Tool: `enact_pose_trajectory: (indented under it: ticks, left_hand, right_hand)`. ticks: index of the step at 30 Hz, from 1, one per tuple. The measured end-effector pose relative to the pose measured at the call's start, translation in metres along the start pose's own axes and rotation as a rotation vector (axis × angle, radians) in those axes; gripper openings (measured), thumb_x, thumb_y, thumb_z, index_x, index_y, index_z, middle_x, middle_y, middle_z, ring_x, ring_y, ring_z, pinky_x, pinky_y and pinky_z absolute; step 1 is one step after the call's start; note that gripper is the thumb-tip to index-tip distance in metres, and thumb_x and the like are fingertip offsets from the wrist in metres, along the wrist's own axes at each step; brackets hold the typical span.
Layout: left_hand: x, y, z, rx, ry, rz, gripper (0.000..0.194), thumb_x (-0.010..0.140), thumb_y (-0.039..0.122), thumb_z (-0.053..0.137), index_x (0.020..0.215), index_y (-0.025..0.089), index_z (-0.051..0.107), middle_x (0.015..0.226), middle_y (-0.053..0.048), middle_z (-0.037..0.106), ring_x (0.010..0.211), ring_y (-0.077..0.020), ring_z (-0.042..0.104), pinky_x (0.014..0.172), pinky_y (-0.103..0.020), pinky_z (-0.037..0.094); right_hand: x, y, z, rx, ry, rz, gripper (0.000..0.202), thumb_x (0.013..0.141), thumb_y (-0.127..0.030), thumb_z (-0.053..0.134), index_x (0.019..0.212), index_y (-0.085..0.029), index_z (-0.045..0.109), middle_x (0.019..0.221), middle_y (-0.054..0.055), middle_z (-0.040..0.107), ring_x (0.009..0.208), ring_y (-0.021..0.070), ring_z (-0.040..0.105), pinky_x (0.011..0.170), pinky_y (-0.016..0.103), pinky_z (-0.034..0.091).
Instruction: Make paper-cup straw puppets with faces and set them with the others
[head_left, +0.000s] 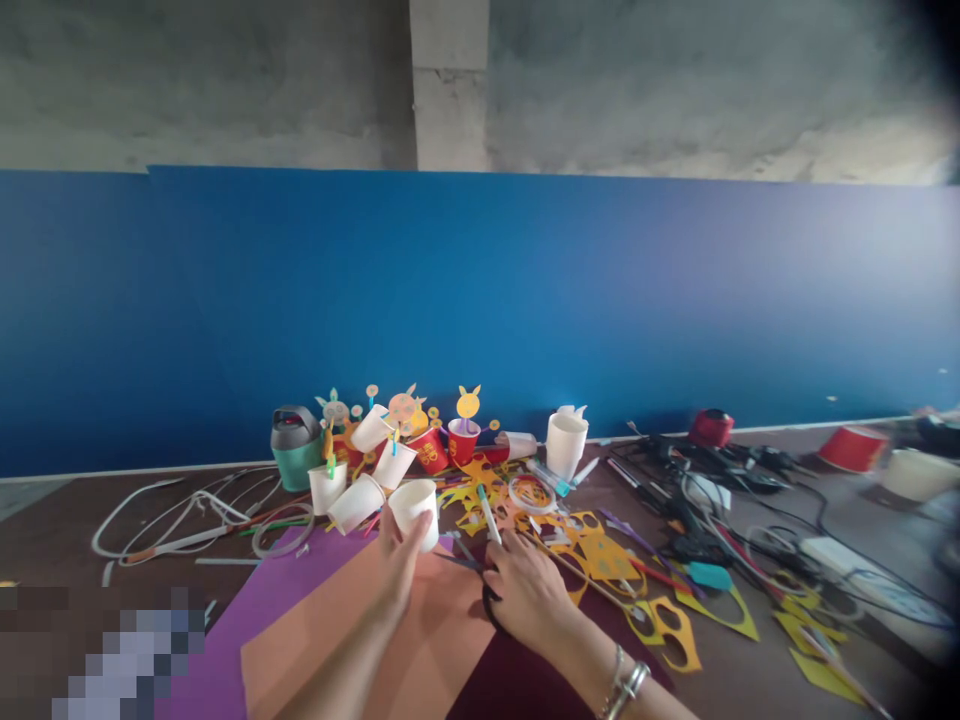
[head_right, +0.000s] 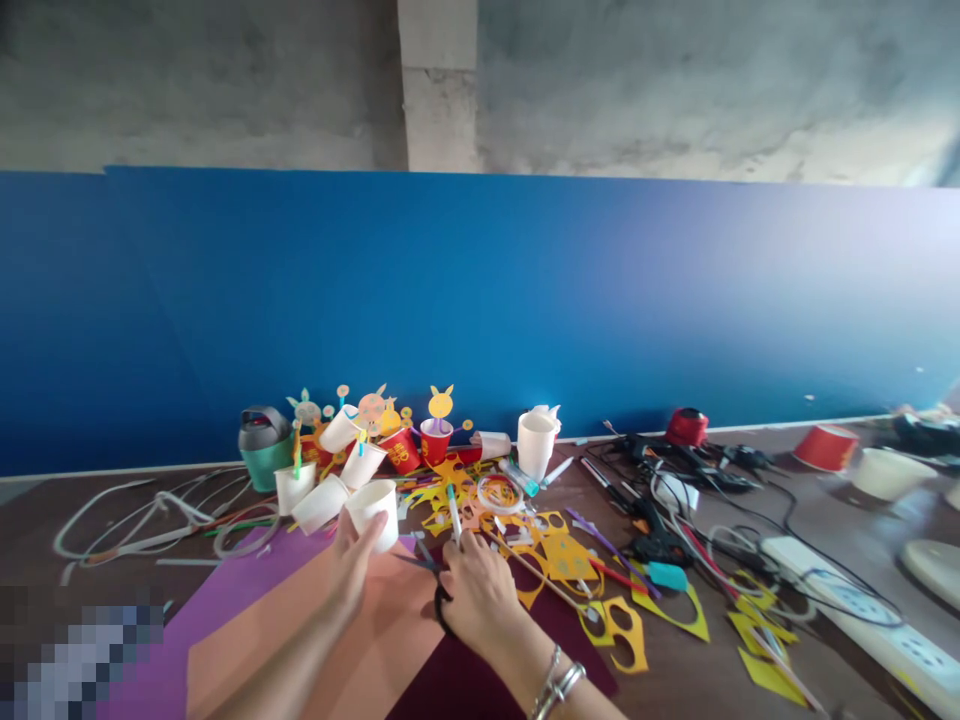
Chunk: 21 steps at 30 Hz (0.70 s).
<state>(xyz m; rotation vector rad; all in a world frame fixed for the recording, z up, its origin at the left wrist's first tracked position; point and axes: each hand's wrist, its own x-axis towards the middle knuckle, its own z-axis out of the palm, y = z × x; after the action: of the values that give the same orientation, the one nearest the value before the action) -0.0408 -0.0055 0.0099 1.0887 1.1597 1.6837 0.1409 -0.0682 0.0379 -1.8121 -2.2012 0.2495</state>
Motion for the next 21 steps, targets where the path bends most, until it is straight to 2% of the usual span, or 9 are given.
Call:
enact_pose_trajectory:
  ticks: [3,6,8,9,11,13,16,18,21]
  left_hand:
    - [-0.002,0.000,0.001,0.023,-0.006,0.038,0.055,0.065,0.042,0.075,0.112,0.020,0.057,0.104,-0.008,0.067,0.091,-0.0243,0.065,0.076,-0.033,0.052]
    - [-0.005,0.001,0.002,0.016,-0.046,0.031,0.053,0.065,0.041,0.075,0.111,0.019,0.058,0.099,-0.007,0.068,0.087,-0.0231,0.065,0.074,-0.031,0.052]
    - [-0.006,0.003,0.003,0.008,-0.072,0.009,0.052,0.066,0.040,0.075,0.110,0.019,0.058,0.099,-0.007,0.068,0.087,-0.0232,0.065,0.073,-0.031,0.053]
    - [-0.007,0.004,0.004,0.003,-0.078,-0.001,0.052,0.066,0.041,0.075,0.110,0.019,0.058,0.099,-0.007,0.068,0.087,-0.0235,0.065,0.072,-0.031,0.053]
    - [-0.009,0.009,0.004,-0.007,-0.083,-0.016,0.052,0.065,0.041,0.075,0.109,0.019,0.059,0.099,-0.008,0.068,0.088,-0.0243,0.065,0.071,-0.031,0.053]
    - [-0.012,0.013,0.005,-0.009,-0.085,-0.020,0.052,0.065,0.041,0.075,0.110,0.019,0.059,0.097,-0.008,0.068,0.087,-0.0243,0.065,0.071,-0.031,0.053]
    - [-0.014,0.016,0.005,-0.017,-0.097,-0.033,0.053,0.066,0.042,0.074,0.111,0.019,0.060,0.092,-0.006,0.068,0.082,-0.0224,0.064,0.068,-0.029,0.052]
    - [-0.014,0.016,0.005,-0.034,-0.110,-0.045,0.053,0.067,0.044,0.073,0.112,0.019,0.060,0.089,-0.005,0.068,0.079,-0.0215,0.064,0.066,-0.028,0.052]
    - [-0.012,0.014,0.003,-0.045,-0.146,-0.058,0.053,0.068,0.045,0.072,0.113,0.018,0.061,0.092,-0.006,0.069,0.082,-0.0220,0.064,0.068,-0.028,0.052]
  right_hand:
    - [0.003,0.007,0.008,0.159,-0.029,0.001,0.026,0.077,-0.033,0.058,0.101,-0.021,0.058,0.077,0.004,0.069,0.075,0.0198,0.065,0.061,0.025,0.038]
    - [0.006,0.017,0.012,0.392,-0.112,-0.073,0.041,0.070,-0.026,0.065,0.109,-0.019,0.055,0.070,0.000,0.068,0.066,0.0168,0.063,0.056,0.022,0.037]
    - [0.009,0.024,0.010,0.516,-0.190,-0.121,0.036,0.070,-0.023,0.064,0.105,-0.019,0.058,0.069,-0.001,0.068,0.063,0.0156,0.062,0.053,0.021,0.038]
    - [0.011,0.029,0.008,0.521,-0.180,-0.114,0.026,0.073,-0.022,0.060,0.099,-0.019,0.061,0.070,0.000,0.068,0.064,0.0156,0.062,0.054,0.021,0.039]
    - [0.015,0.039,0.001,0.381,-0.022,-0.013,0.016,0.078,-0.018,0.051,0.087,-0.018,0.064,0.077,0.004,0.069,0.073,0.0176,0.063,0.063,0.024,0.041]
    - [0.017,0.051,-0.005,0.120,0.158,0.159,0.020,0.078,-0.015,0.048,0.092,-0.018,0.063,0.095,0.009,0.068,0.087,0.0218,0.062,0.071,0.028,0.041]
    - [0.018,0.063,-0.010,-0.094,0.113,0.277,0.029,0.076,-0.012,0.049,0.102,-0.015,0.059,0.104,0.014,0.064,0.094,0.0261,0.061,0.071,0.031,0.041]
    - [0.018,0.067,-0.010,-0.125,0.058,0.261,0.029,0.075,-0.011,0.048,0.101,-0.015,0.059,0.100,0.013,0.065,0.093,0.0262,0.062,0.071,0.031,0.041]
    - [0.018,0.067,-0.006,-0.140,0.054,0.191,0.028,0.072,-0.012,0.050,0.098,-0.017,0.060,0.103,0.011,0.064,0.097,0.0263,0.060,0.073,0.031,0.041]
